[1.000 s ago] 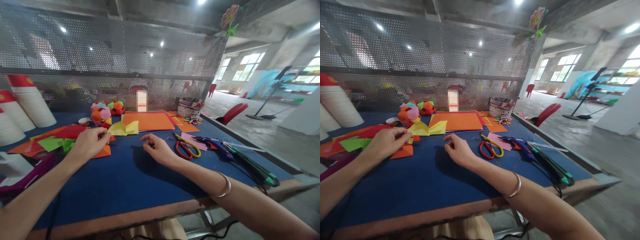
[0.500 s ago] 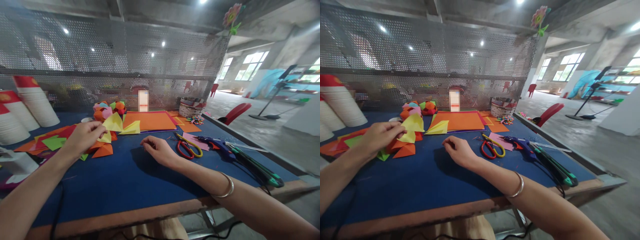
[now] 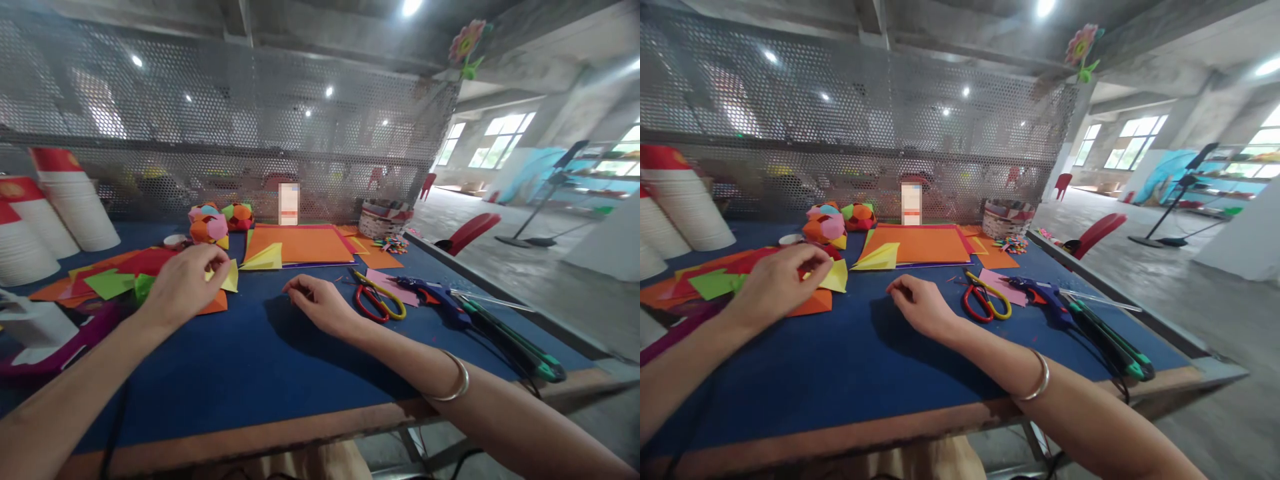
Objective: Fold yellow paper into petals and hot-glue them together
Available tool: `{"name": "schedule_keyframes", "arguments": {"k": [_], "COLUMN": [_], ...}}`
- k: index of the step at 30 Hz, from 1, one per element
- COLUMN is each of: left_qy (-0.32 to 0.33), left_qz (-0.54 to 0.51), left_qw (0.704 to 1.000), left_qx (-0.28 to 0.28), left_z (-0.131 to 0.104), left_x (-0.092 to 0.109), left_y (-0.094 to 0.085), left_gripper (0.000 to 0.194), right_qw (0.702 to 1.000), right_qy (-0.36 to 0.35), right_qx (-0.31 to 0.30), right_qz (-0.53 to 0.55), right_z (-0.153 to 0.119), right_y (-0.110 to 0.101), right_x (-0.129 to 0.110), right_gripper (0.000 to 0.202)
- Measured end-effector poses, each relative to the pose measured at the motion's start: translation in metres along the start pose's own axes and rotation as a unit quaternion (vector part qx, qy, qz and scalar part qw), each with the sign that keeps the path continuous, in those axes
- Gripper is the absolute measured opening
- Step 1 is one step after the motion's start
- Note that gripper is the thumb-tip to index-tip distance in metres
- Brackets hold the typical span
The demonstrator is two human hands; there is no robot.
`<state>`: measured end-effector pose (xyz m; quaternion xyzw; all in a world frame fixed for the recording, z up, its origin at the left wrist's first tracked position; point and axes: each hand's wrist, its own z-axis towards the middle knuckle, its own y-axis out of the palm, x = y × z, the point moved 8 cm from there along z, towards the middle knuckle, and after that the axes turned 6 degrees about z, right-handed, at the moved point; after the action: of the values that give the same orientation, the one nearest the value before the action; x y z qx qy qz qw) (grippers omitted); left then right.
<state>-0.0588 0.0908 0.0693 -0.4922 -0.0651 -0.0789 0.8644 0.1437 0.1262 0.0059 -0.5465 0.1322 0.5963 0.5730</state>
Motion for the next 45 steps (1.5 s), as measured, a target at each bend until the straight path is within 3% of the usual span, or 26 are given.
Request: {"name": "schedule_keyframes", "arguments": {"k": [4, 7, 11, 16, 19, 23, 29, 32, 34, 36, 41, 45], "left_qy": [0.151, 0.194, 0.212, 0.211, 0.208, 0.204, 0.200, 0.210, 0.221, 0.240, 0.324, 0.352], "left_qz": [-0.079, -0.092, -0.104, -0.115, -0.117, -0.119, -0.133, -0.159, -0.155, -0.121, -0.033, -0.029], "left_qw": [0.984, 0.972, 0.966, 0.965, 0.966, 0.966, 0.967, 0.965, 0.957, 0.951, 0.939, 0.931], "left_qx": [-0.058, -0.092, -0.103, -0.105, -0.103, -0.100, -0.082, 0.015, 0.105, 0.153, 0.105, 0.093], "left_z": [-0.019, -0.031, -0.038, -0.039, -0.040, -0.039, -0.039, -0.040, -0.045, -0.051, -0.061, -0.064], "left_x": [0.042, 0.057, 0.063, 0.061, 0.059, 0.058, 0.057, 0.059, 0.061, 0.066, 0.083, 0.087], "left_y": [0.031, 0.046, 0.050, 0.045, 0.042, 0.040, 0.039, 0.019, 0.001, -0.008, 0.010, 0.016], "left_gripper": [0.021, 0.020, 0.021, 0.021, 0.020, 0.019, 0.019, 0.014, 0.012, 0.024, 0.048, 0.036], "right_qw": [0.997, 0.991, 0.977, 0.953, 0.941, 0.931, 0.923, 0.930, 0.937, 0.944, 0.966, 0.981], "right_qy": [-0.017, -0.029, -0.054, -0.083, -0.087, -0.094, -0.095, -0.073, -0.065, -0.063, -0.070, -0.050], "right_qx": [0.013, 0.020, 0.020, 0.014, 0.012, 0.018, 0.100, 0.092, 0.059, 0.024, -0.017, -0.008], "right_qz": [-0.078, -0.132, -0.205, -0.291, -0.327, -0.353, -0.358, -0.348, -0.338, -0.323, -0.249, -0.187], "right_z": [0.006, 0.023, 0.060, 0.103, 0.118, 0.126, 0.115, 0.094, 0.076, 0.057, 0.023, 0.014], "right_y": [-0.005, -0.010, -0.018, -0.013, -0.004, -0.002, -0.045, -0.050, -0.041, -0.028, -0.008, -0.014], "right_x": [-0.001, -0.002, -0.009, -0.011, -0.004, -0.004, -0.038, -0.045, -0.043, -0.040, -0.039, -0.037], "right_gripper": [0.017, 0.015, 0.011, 0.022, 0.027, 0.012, 0.025, 0.024, 0.018, 0.014, 0.010, 0.008]}}
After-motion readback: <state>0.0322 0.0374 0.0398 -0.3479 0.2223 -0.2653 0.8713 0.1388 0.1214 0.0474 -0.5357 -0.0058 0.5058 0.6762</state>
